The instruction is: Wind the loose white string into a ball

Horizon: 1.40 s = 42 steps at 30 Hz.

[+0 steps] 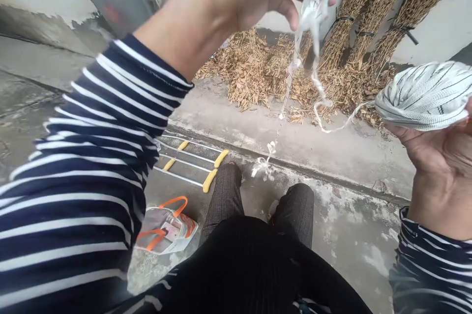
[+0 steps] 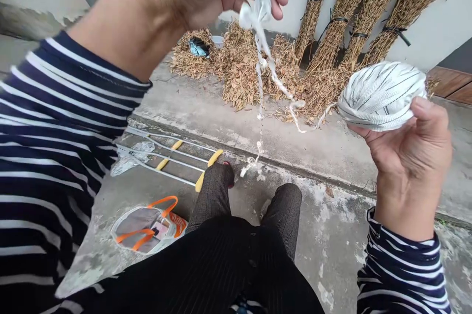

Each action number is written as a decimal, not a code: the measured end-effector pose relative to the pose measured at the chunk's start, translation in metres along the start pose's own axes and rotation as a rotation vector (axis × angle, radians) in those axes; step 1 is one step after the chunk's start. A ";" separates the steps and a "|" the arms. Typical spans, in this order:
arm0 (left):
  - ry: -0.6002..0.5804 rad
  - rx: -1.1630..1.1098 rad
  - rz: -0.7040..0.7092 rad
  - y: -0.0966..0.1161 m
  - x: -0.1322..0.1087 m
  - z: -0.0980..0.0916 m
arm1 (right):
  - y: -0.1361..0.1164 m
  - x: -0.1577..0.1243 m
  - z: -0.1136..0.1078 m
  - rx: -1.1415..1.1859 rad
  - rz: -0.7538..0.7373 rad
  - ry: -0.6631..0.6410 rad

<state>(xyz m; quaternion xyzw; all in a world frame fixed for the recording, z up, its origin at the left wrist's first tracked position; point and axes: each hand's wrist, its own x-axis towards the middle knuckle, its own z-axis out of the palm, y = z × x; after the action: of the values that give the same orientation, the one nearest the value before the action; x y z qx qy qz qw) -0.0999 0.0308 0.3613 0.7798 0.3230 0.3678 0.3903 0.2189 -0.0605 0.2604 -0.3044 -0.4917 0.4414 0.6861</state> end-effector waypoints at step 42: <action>0.127 -0.403 -0.282 -0.234 -0.110 0.214 | 0.093 -0.018 -0.011 0.026 0.391 -0.179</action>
<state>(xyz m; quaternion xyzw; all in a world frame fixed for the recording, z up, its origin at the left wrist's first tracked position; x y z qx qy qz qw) -0.0307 -0.0216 0.0367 0.6089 0.3724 0.4150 0.5643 0.1988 -0.0373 0.1701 -0.3447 -0.4765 0.5976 0.5449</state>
